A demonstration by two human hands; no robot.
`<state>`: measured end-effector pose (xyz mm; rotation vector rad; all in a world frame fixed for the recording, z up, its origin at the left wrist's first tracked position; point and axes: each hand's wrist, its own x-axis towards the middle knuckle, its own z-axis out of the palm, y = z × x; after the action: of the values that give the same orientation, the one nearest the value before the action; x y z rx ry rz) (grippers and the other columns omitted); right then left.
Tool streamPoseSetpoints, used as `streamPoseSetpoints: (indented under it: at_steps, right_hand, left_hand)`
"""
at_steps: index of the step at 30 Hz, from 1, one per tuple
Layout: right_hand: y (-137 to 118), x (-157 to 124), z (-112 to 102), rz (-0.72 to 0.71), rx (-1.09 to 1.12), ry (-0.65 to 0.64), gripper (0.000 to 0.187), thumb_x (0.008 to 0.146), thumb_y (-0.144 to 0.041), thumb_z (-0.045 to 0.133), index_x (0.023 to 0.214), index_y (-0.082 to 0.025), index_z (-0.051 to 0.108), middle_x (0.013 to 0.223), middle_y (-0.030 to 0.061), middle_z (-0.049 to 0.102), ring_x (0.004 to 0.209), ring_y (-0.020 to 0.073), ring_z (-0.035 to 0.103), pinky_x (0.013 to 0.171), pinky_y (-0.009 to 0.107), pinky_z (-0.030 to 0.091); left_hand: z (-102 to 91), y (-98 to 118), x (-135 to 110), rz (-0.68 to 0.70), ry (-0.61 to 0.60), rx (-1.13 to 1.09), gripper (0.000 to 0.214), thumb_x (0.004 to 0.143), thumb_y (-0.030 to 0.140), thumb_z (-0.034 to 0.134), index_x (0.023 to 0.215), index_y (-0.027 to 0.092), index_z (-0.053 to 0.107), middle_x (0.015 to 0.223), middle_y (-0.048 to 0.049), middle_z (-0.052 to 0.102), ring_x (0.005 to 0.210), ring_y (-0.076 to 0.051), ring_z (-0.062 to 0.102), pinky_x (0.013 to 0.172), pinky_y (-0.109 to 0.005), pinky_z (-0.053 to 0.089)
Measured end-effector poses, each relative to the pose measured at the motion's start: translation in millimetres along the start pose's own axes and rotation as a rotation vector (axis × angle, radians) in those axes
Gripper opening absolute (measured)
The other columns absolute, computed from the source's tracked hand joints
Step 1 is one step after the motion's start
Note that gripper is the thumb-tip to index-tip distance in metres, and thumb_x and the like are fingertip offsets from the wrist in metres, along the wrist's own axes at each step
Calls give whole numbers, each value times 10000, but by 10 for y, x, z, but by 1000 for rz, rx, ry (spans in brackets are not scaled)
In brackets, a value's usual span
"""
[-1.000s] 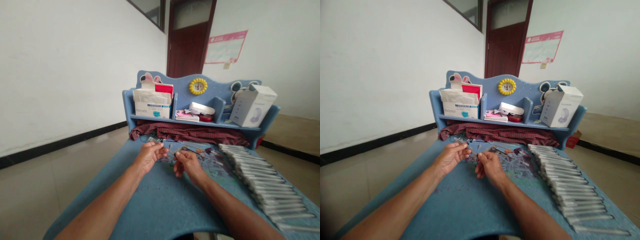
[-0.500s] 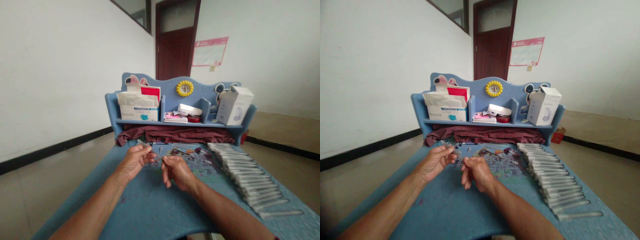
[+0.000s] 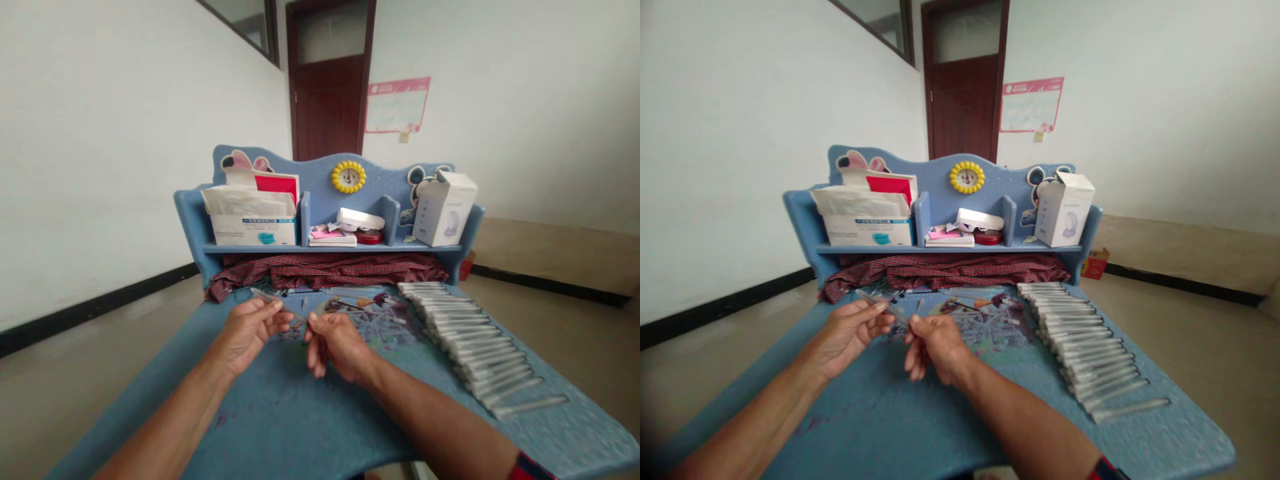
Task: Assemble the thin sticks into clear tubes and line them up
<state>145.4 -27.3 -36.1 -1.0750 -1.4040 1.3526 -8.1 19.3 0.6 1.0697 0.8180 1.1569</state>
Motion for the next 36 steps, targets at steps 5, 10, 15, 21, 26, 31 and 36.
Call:
streamPoseSetpoints:
  at_steps: [5, 10, 15, 21, 26, 31, 36]
  right_hand:
    - [-22, -53, -74, -361, -622, 302, 263, 785, -372, 481, 614, -172, 474, 555, 0, 526, 526, 100, 489, 546, 218, 357]
    - [-19, -57, -24, -110, -251, 93, 349, 839, -440, 324, 628, -185, 434, 469, -10, 506, 369, 94, 446, 428, 212, 354]
    - [1, -12, -22, -48, -58, 21, 362, 816, -497, 331, 691, -182, 457, 486, -7, 522, 351, 116, 463, 377, 222, 352]
    - [52, -67, -77, -373, -529, 260, 293, 802, -376, 456, 592, -174, 485, 516, -2, 527, 484, 101, 493, 519, 221, 362]
    - [41, -72, 8, -8, 166, -35, 392, 786, -535, 406, 667, -168, 472, 410, -8, 549, 278, 107, 443, 322, 201, 322]
    - [2, -54, -6, -15, 294, -8, 471, 731, -611, 461, 716, -142, 499, 432, 9, 584, 294, 112, 487, 305, 190, 352]
    - [62, -8, -51, -149, 80, 128, 377, 669, -502, 603, 774, -164, 474, 455, -48, 563, 311, 86, 469, 326, 181, 362]
  left_hand:
    - [51, 0, -13, -1, 60, 7, 108, 749, 0, 507, 705, 90, 546, 570, -52, 633, 524, -131, 630, 498, -205, 523]
    - [35, 0, -15, -13, -7, 2, 94, 743, 12, 522, 703, 92, 552, 574, -45, 627, 529, -134, 631, 491, -202, 521]
    - [14, -22, -10, 13, 14, -31, 82, 743, 21, 532, 718, 95, 556, 584, -34, 625, 532, -129, 631, 498, -207, 524]
    - [26, -53, -35, -11, 23, -31, 69, 739, 37, 547, 715, 100, 534, 574, -33, 622, 536, -134, 632, 508, -219, 524]
    - [8, -35, -53, -4, -69, -41, 46, 737, 73, 572, 725, 99, 537, 598, -47, 638, 542, -133, 633, 510, -213, 520]
    - [-25, -74, -22, 34, -36, -60, 41, 734, 89, 583, 744, 102, 545, 611, -49, 648, 549, -137, 639, 516, -216, 523]
    - [-36, -99, -14, 61, -9, -50, 50, 725, 94, 595, 740, 105, 549, 615, -54, 650, 556, -148, 642, 520, -228, 524]
